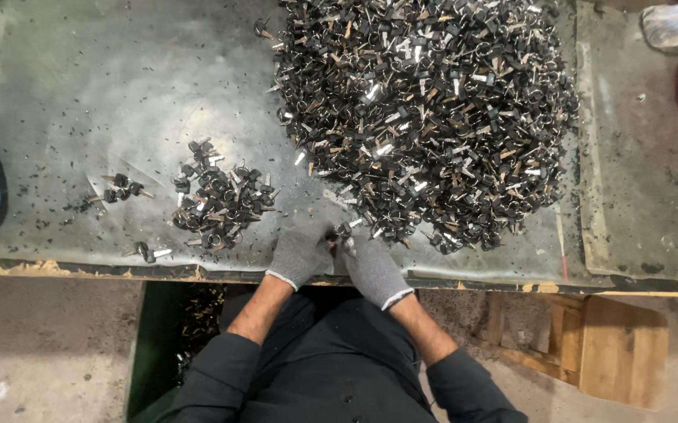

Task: The person, wearing gloves, picks small black metal components one at a time from a large pile on a workbench and places them into a separate smaller pile on the left side of the table, continuing this sorting motion throughout the episode.

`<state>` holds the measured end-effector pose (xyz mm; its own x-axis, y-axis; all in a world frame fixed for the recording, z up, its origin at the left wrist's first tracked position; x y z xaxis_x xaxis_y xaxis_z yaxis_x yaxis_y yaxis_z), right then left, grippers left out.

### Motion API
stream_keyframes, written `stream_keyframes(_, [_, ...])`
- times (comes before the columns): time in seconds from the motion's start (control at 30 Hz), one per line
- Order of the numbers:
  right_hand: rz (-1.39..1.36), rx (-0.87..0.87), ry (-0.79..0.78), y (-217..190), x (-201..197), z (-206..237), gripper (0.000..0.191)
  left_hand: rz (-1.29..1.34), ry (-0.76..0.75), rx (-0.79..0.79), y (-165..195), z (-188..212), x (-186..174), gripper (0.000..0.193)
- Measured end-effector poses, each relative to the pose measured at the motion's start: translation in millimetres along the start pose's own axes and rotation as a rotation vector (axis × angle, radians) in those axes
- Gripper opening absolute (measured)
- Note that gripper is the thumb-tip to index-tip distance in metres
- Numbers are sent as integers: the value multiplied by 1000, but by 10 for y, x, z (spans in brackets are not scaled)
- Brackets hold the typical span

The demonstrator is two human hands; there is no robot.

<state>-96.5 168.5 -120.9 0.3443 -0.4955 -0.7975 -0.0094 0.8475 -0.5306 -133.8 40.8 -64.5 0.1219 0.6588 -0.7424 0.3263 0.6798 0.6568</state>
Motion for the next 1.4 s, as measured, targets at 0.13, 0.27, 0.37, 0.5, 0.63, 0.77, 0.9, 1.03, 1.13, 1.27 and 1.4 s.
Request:
stream_keyframes(0.13, [92,107,44,-33,77,6,26,-65,-82,7,-24,22,179,19])
stream_keyframes(0.27, [196,139,-71,-10,106,-47,24,-64,-74,65,40,28,177,20])
stream_keyframes(0.37, [133,94,-14,-29,-2,16,29,106,99,67,55,64,-42,33])
stream_keyframes(0.5, [308,-36,33,-195,65,75,27,56,50,44,44,124,65,28])
stream_keyframes(0.63, [132,23,-140,-44,246,-88,30,36,134,103,92,178,48,33])
stream_keyframes(0.77, [-164,-157,-27,-152,13,-187,35,114,148,19,-24,190,-31,36])
stream_keyframes(0.9, [22,70,16,11,41,-89,37,-98,158,43,28,213,-78,28])
stream_keyframes(1.03, [87,72,-59,-8,163,29,38,-83,161,-9,-21,232,-52,20])
stream_keyframes(1.13, [122,-24,-33,-69,183,97,26,-27,232,-1,-59,250,-117,12])
stream_keyframes(1.27, [236,-28,-7,-97,272,93,24,-90,201,42,1,278,-34,6])
stream_keyframes(1.4, [122,-19,-145,-95,350,-41,25,-73,262,80,88,336,-74,6])
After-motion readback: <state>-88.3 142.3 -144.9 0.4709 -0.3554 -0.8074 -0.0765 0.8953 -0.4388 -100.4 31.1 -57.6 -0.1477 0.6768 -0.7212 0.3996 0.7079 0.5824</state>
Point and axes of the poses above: each hand's wrist, its own z-axis away from the middle knuckle, its own x-axis out of the palm, y = z × x, the point moved 10 cm from there along -z, towards the middle knuckle, and after that the axes turned 3 degrees about -x, right-handed, at the moved point
